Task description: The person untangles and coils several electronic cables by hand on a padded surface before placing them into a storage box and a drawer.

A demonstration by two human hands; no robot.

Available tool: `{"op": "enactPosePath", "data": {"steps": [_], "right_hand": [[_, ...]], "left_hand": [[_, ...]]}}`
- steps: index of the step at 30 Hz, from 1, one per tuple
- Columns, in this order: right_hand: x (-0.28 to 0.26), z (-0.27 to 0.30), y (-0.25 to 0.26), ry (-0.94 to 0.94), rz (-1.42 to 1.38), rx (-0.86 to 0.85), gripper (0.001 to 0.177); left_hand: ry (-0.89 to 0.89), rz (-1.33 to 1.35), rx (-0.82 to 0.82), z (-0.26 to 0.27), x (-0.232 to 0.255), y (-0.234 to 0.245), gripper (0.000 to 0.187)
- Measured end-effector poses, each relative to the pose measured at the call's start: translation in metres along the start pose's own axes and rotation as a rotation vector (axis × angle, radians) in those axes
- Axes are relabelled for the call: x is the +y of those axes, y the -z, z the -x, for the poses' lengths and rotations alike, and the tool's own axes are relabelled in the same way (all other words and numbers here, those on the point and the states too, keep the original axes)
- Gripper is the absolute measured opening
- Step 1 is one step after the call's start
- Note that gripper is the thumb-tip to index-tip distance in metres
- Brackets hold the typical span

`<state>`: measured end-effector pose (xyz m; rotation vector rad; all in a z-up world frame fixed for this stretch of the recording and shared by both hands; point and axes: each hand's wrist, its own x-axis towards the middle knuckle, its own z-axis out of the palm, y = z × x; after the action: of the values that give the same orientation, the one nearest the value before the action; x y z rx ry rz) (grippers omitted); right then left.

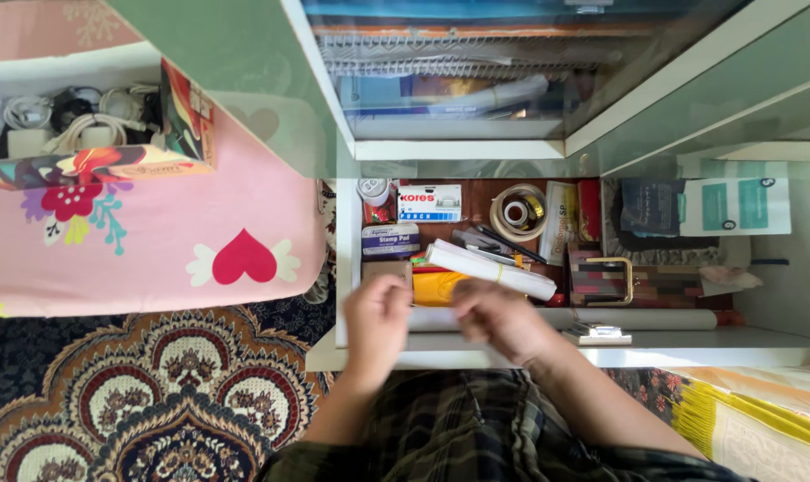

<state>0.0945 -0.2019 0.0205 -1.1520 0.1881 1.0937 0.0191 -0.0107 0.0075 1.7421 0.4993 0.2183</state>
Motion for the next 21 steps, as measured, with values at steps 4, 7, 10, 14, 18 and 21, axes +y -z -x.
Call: {"op": "enactPosePath", "data": {"steps": [4, 7, 10, 14, 18, 21], "right_hand": [[-0.006, 0.004, 0.009, 0.088, -0.298, -0.104, 0.023], [0.007, 0.000, -0.003, 0.120, -0.305, -0.108, 0.021], [0.001, -0.004, 0.009, 0.247, -0.431, -0.063, 0.021], [0.002, 0.000, 0.011, 0.199, -0.314, -0.032, 0.024], [0.006, -0.001, 0.003, 0.255, -0.136, 0.184, 0.020], [0.000, 0.003, 0.018, 0.258, -0.282, 0.310, 0.020]], "left_hand": [[-0.122, -0.103, -0.008, -0.009, 0.001, 0.010, 0.009], [-0.260, -0.132, -0.039, -0.007, 0.005, -0.003, 0.004], [-0.125, -0.027, -0.035, -0.017, 0.009, -0.006, 0.007], [-0.114, -0.091, -0.145, -0.015, 0.014, -0.013, 0.007], [-0.380, -0.307, -0.215, 0.013, 0.031, -0.029, 0.010], [-0.636, -0.562, -0.206, 0.011, 0.033, -0.022, 0.015]]}}
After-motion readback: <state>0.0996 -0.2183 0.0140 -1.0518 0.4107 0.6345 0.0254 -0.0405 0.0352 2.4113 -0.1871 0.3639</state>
